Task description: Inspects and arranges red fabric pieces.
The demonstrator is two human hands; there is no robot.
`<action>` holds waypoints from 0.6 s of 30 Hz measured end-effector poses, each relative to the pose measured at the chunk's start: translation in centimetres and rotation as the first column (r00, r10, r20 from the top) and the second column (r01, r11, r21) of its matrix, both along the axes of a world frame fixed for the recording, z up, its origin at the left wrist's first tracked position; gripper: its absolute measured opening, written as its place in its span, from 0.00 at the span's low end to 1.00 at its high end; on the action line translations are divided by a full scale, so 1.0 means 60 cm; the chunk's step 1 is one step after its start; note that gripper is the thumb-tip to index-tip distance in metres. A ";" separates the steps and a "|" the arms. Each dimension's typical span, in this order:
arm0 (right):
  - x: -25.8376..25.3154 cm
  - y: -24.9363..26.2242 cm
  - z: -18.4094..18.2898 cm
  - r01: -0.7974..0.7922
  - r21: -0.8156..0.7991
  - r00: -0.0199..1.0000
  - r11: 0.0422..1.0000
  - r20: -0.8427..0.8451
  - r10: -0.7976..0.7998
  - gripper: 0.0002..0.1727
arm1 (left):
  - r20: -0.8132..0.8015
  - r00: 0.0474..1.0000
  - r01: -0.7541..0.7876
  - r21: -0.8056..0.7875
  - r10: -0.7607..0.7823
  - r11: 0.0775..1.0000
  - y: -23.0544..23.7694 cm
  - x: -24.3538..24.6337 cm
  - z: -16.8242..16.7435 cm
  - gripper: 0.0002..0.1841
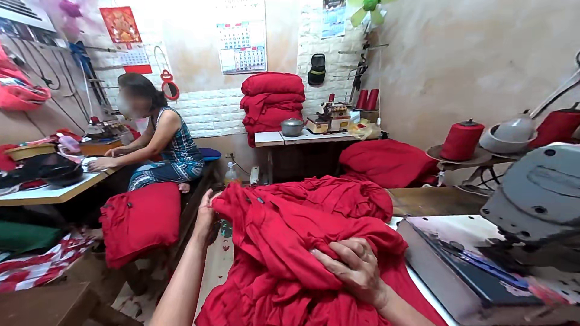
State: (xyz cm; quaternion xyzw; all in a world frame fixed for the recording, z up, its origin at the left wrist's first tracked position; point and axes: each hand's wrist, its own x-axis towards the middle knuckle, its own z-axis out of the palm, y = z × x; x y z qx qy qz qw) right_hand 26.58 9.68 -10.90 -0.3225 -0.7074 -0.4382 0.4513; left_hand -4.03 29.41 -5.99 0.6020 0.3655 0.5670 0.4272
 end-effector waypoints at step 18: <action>0.012 -0.007 -0.004 -0.093 -0.045 0.996 0.995 0.007 0.093 0.12 | -0.940 0.270 0.457 0.316 0.209 0.831 -0.149 0.146 0.066 0.18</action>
